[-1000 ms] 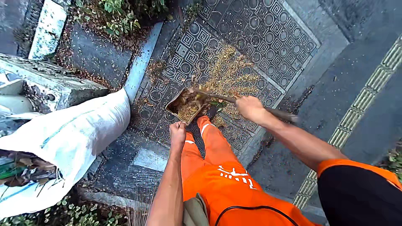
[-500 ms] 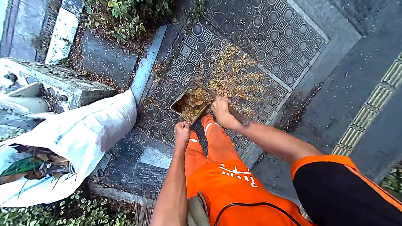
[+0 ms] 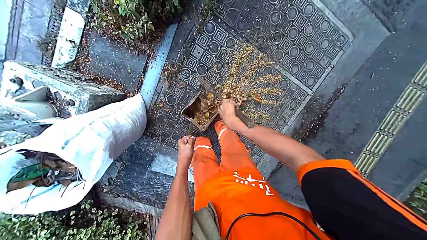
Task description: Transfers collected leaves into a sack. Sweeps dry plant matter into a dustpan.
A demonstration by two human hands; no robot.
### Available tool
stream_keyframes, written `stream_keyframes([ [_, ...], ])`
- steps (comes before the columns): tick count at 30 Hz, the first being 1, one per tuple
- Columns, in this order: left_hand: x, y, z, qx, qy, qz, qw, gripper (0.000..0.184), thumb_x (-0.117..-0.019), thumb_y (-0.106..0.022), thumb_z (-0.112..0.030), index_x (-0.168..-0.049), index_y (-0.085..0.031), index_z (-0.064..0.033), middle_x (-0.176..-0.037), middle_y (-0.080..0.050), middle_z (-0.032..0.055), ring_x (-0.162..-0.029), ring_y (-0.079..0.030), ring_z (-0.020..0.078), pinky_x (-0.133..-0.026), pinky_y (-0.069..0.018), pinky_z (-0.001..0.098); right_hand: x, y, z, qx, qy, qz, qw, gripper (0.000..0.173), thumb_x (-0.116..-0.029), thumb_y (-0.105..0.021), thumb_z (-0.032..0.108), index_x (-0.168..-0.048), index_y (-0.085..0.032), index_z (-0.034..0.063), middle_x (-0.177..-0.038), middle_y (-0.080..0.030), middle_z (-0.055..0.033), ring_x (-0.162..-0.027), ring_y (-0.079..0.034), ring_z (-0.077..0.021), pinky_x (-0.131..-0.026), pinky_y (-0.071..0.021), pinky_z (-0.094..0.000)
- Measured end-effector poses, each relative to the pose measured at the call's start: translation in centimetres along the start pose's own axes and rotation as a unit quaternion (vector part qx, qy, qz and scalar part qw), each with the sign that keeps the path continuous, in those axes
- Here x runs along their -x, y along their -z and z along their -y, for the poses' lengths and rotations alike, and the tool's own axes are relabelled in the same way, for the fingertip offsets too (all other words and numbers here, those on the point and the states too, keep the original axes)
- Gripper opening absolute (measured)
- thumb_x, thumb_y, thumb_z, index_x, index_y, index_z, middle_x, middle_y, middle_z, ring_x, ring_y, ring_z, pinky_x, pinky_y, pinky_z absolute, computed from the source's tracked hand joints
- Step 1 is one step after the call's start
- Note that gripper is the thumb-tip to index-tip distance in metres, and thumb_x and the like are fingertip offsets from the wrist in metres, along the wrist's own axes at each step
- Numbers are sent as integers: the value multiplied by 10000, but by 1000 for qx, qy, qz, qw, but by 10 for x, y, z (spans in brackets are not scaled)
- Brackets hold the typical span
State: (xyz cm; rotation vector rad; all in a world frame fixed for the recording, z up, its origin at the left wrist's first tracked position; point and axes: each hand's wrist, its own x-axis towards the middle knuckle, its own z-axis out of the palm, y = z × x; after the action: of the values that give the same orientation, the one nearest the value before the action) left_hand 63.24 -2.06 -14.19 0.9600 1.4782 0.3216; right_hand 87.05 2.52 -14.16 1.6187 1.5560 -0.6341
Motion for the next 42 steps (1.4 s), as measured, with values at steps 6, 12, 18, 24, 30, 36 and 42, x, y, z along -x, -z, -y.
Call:
stream_keyframes([
  [6,-1,23,-7,244,10,-2,970,304,-895,-461,34,-665,-520,-158,-599,-560,-58,-609,-607,116,-786,-603,394,98,-1,-103,-210,-42,58,975,173,-900,-662,-10,-1059,-691,-70,-1110,-660,-294,-1029,-652,-488,-745,-548,-644],
  [12,-4,7,-15,145,-15,119,982,332,-842,-535,1,-601,-482,-222,-638,-518,-91,-644,-547,73,-745,-536,300,128,2,-243,-267,-209,78,938,222,-907,-680,95,-1054,-657,-69,-1064,-647,-363,-1034,-619,-583,-769,-481,-750],
  [18,-22,-26,-37,67,-30,139,988,347,-869,-537,-10,-576,-470,-184,-627,-523,-63,-623,-523,74,-643,-467,258,33,-51,-207,-316,-250,43,914,257,-971,-568,45,-1156,-645,-117,-1232,-628,-342,-1165,-609,-517,-880,-496,-682],
  [24,-31,-16,-43,89,-13,114,989,338,-916,-491,0,-636,-474,-188,-625,-518,-65,-612,-554,101,-771,-577,369,76,-111,-77,-354,-174,-8,919,231,-921,-645,42,-1100,-639,-103,-1219,-578,-344,-1046,-633,-502,-730,-554,-633],
  [30,-40,-10,-53,-10,-24,115,993,312,-964,-495,-57,-679,-587,-144,-732,-617,-77,-672,-535,26,-646,-446,233,126,-91,-24,-385,-137,113,906,393,-1058,-377,113,-1354,-549,-81,-1325,-597,-302,-1185,-618,-454,-916,-521,-584],
  [36,-39,9,-34,-29,-153,116,981,513,-1083,-363,-521,-953,-670,-131,-866,-641,-54,-819,-598,52,-806,-522,306,201,-94,37,-400,-145,138,895,400,-1054,-401,146,-1402,-539,5,-1262,-639,-284,-1166,-633,-452,-929,-517,-598],
  [42,-36,56,20,-100,-243,223,939,411,-891,-667,-520,-784,-592,-130,-908,-664,4,-839,-629,101,-752,-529,349,338,-126,106,-423,-203,145,871,597,-952,-595,162,-1531,-479,249,-1233,-662,-235,-1040,-680,-441,-846,-555,-628],
])
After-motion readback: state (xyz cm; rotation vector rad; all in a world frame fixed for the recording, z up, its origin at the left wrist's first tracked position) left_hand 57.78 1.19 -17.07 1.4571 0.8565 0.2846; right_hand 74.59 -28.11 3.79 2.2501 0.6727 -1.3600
